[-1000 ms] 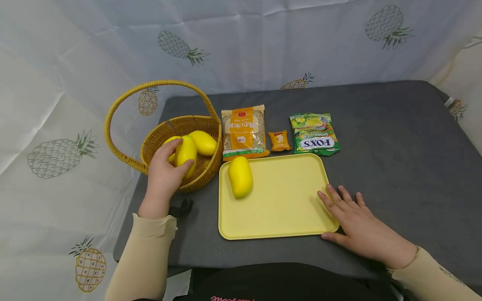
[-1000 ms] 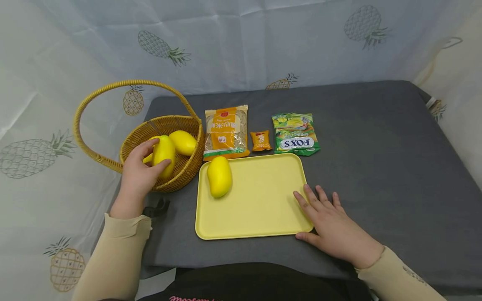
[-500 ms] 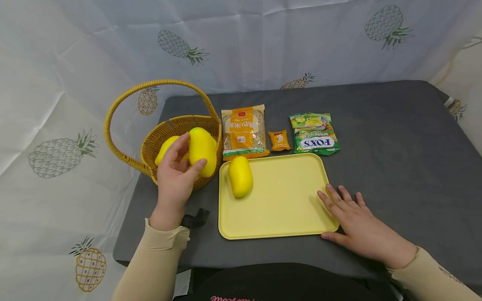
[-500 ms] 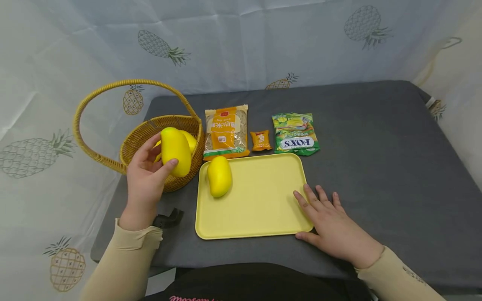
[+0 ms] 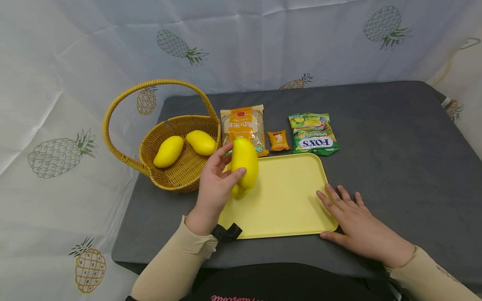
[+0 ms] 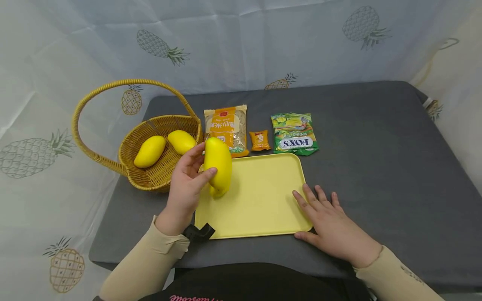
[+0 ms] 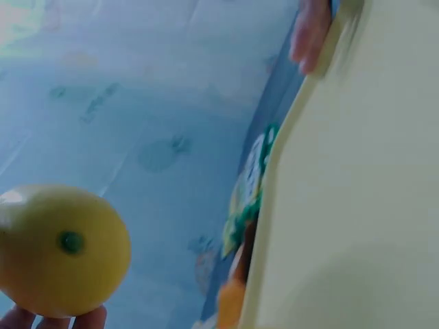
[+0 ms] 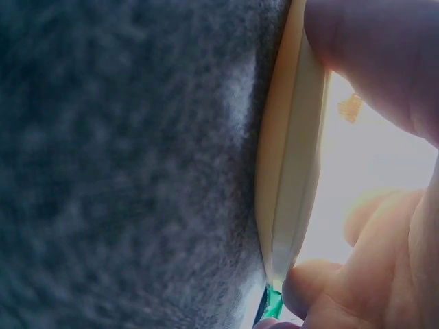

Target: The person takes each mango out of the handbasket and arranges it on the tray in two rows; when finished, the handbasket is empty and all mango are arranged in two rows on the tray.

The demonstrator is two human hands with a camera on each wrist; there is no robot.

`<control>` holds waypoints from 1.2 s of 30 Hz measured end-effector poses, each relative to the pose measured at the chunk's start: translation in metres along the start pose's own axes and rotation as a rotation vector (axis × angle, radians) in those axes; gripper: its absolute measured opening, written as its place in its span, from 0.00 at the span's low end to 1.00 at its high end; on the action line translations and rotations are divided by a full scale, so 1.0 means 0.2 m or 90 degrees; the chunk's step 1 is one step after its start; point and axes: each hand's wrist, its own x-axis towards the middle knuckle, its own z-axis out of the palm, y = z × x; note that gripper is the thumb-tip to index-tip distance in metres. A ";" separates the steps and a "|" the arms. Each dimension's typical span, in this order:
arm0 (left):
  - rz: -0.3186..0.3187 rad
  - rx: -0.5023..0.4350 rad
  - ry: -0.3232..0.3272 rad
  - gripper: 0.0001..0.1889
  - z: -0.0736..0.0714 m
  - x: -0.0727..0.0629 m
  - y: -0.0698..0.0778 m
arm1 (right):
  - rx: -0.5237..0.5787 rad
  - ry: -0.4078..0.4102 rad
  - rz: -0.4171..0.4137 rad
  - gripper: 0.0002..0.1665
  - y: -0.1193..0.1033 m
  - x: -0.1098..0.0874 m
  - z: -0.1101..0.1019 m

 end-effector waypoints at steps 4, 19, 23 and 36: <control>-0.054 -0.015 -0.036 0.37 0.11 0.01 -0.06 | 0.000 0.001 0.001 0.65 0.00 0.00 0.00; -0.202 0.017 -0.108 0.35 0.46 0.05 -0.26 | 0.007 -0.005 0.018 0.65 0.01 -0.01 0.00; -0.213 0.042 -0.104 0.34 0.50 0.08 -0.28 | 0.002 -0.011 0.020 0.65 0.00 0.00 0.00; -0.218 0.064 -0.091 0.34 0.56 0.13 -0.34 | 0.000 -0.014 0.016 0.63 -0.01 0.00 -0.01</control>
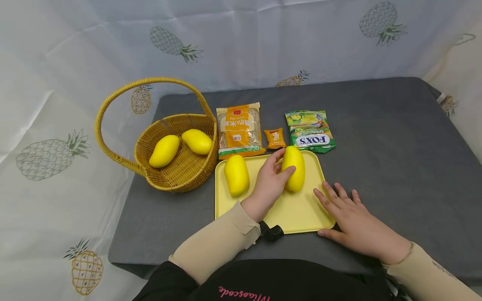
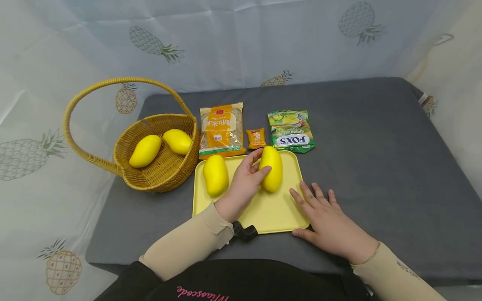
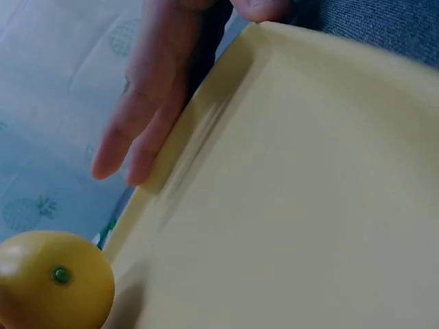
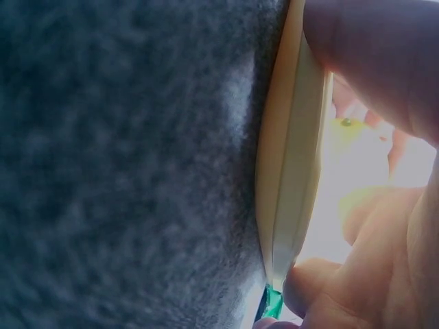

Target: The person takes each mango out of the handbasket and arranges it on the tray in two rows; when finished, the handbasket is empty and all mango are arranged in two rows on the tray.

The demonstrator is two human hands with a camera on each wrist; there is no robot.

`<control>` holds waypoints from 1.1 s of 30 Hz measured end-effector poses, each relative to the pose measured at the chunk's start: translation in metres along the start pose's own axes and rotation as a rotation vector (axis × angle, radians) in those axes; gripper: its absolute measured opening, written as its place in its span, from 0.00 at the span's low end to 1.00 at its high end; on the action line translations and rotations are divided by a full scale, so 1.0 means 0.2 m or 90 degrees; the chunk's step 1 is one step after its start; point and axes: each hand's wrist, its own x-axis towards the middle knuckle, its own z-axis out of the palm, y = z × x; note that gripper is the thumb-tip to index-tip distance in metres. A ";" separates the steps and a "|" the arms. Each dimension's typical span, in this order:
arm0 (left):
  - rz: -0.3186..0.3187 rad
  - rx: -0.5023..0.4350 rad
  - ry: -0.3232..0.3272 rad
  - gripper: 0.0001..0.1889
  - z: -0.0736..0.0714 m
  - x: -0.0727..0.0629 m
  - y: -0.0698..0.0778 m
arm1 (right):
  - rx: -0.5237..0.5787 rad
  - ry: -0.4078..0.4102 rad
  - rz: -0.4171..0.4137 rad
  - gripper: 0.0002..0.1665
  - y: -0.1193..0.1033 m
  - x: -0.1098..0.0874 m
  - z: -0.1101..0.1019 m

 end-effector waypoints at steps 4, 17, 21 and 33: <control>0.004 0.017 0.014 0.33 0.00 0.01 -0.01 | -0.002 0.000 0.000 0.63 0.00 0.00 0.00; 0.040 0.090 0.035 0.32 0.01 0.02 0.01 | -0.012 0.007 -0.003 0.63 0.00 0.00 0.00; 0.048 0.129 0.047 0.32 0.00 0.01 0.01 | -0.013 0.007 -0.003 0.62 -0.01 0.00 0.00; 0.009 0.159 0.043 0.30 -0.07 -0.03 0.03 | -0.007 0.004 -0.001 0.62 -0.01 0.01 0.00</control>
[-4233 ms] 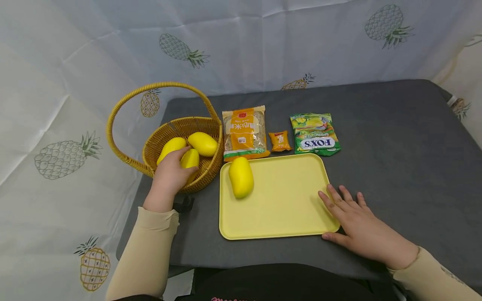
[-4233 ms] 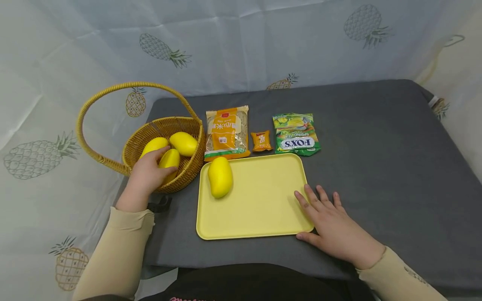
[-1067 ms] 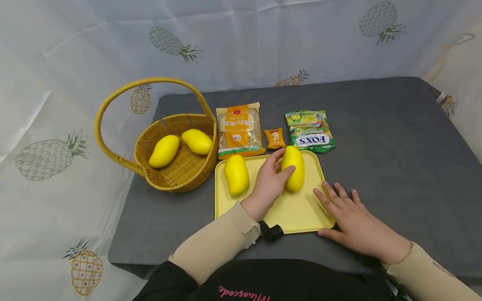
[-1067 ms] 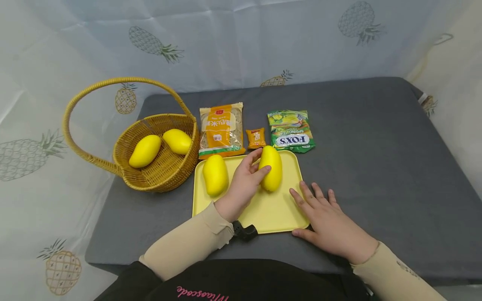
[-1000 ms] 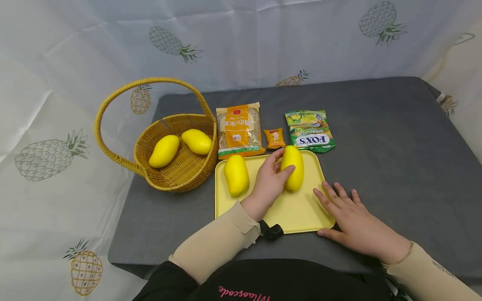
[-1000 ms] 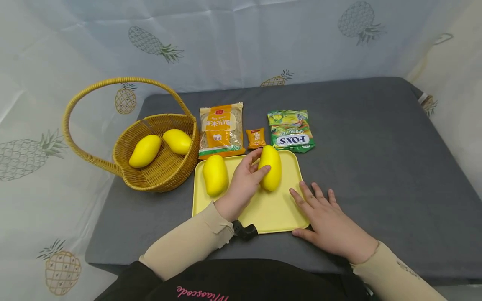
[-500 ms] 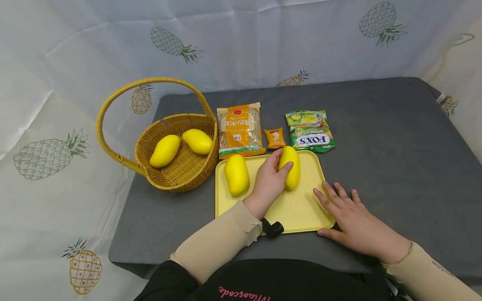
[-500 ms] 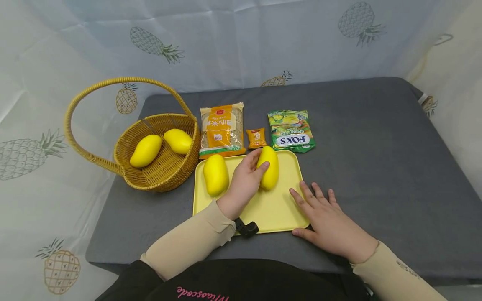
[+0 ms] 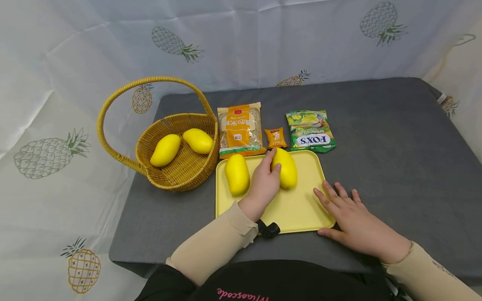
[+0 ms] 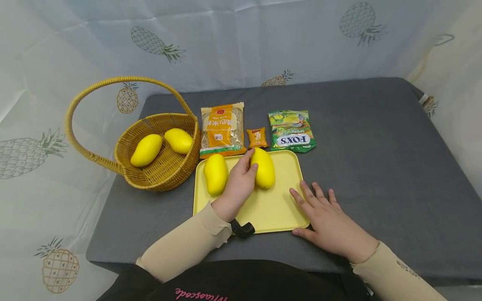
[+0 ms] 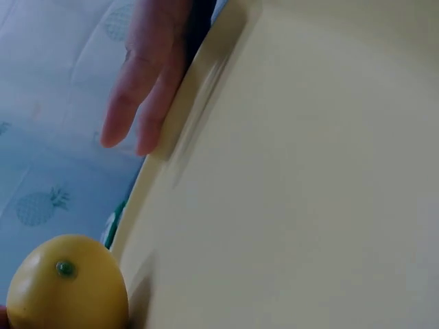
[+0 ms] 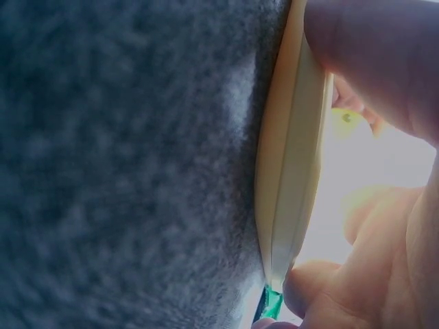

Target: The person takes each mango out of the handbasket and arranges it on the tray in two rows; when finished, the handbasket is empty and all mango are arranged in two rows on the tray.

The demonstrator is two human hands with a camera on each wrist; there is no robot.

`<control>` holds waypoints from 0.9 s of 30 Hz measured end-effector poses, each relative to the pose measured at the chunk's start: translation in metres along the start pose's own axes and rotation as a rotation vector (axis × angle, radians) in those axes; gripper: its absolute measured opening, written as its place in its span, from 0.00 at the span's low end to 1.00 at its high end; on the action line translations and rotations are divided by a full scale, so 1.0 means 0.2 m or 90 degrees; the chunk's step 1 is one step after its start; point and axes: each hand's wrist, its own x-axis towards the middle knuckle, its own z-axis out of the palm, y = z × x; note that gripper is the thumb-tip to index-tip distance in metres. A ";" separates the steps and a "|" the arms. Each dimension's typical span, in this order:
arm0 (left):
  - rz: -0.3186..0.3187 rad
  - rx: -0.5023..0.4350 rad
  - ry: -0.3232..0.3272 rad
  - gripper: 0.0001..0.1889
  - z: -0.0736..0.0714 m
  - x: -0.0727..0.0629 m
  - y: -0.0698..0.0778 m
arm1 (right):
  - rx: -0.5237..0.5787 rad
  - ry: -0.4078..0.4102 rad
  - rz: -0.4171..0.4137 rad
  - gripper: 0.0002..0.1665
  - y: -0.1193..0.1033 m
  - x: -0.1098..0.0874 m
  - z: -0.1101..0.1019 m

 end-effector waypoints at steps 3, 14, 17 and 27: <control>-0.004 -0.015 -0.008 0.30 -0.01 -0.01 0.00 | 0.001 -0.001 0.000 0.62 0.00 0.00 0.00; 0.034 0.077 -0.051 0.36 -0.05 -0.03 -0.01 | -0.006 0.001 -0.004 0.63 0.00 0.00 0.00; 0.055 0.100 -0.063 0.38 -0.06 -0.05 0.00 | -0.007 0.004 -0.005 0.63 0.00 0.00 0.00; 0.115 0.171 -0.079 0.38 -0.08 -0.09 0.02 | -0.002 0.001 -0.006 0.63 0.00 0.00 0.00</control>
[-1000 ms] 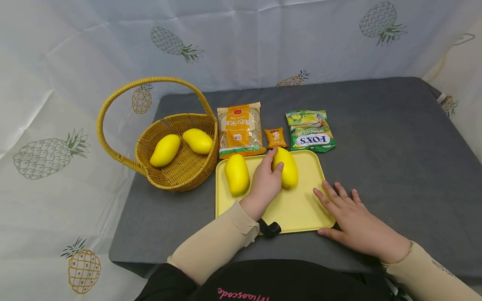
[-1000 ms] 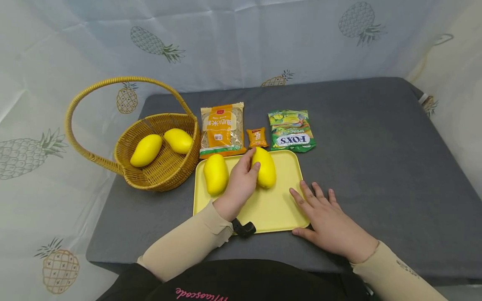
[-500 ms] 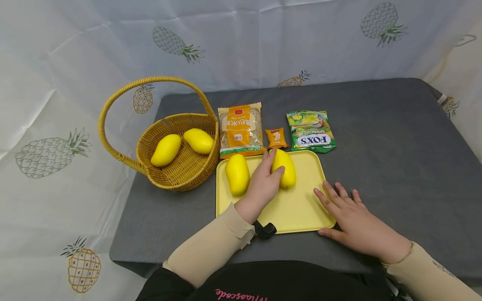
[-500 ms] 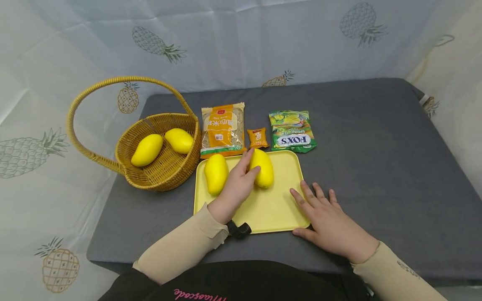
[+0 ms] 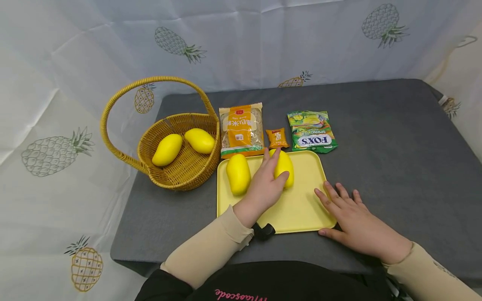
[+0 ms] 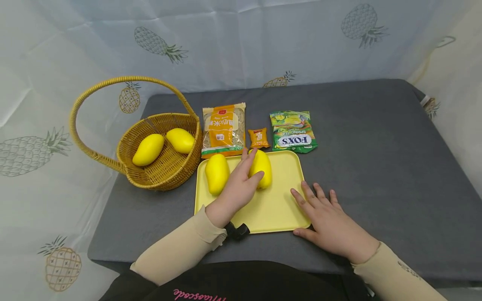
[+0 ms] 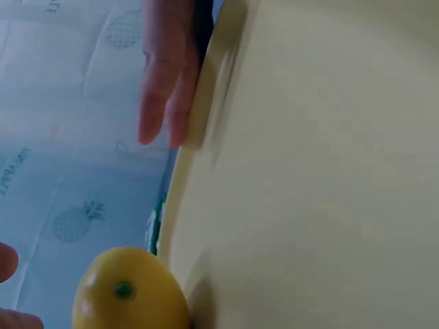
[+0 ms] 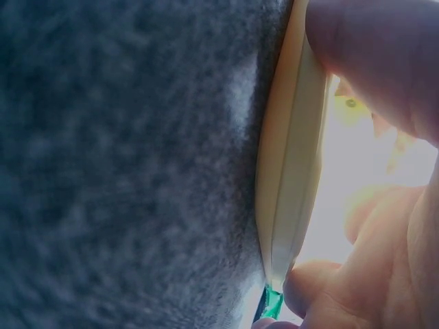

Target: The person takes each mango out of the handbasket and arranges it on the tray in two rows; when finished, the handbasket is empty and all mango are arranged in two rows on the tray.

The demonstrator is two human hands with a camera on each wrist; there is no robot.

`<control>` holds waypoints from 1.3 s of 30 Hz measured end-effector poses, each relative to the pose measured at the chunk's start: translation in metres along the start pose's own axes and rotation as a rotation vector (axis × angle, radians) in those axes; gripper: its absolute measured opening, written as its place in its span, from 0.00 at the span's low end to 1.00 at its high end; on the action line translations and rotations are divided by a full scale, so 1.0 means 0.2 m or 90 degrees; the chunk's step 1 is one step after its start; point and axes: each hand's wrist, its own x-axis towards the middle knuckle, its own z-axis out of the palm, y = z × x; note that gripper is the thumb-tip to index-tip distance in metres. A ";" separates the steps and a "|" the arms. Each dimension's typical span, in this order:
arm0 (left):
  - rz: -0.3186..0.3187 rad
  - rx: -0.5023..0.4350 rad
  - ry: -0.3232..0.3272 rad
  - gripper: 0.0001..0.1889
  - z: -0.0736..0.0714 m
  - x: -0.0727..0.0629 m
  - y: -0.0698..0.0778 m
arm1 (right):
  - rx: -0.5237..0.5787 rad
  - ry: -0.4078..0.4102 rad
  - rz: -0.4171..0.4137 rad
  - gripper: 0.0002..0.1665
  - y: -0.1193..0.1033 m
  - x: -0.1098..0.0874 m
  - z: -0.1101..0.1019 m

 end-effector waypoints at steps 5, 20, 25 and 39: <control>0.027 0.007 -0.016 0.39 -0.04 -0.04 0.04 | 0.001 -0.001 0.000 0.63 0.00 0.00 0.00; 0.183 -0.112 -0.046 0.23 -0.41 -0.22 0.11 | -0.002 0.007 0.001 0.64 0.00 0.00 0.01; 0.234 -0.067 0.002 0.21 -0.64 -0.25 0.09 | 0.000 0.003 0.002 0.64 0.01 0.00 0.01; 0.186 0.032 0.164 0.21 -1.18 -0.12 0.00 | 0.011 0.004 0.000 0.64 0.00 0.00 0.01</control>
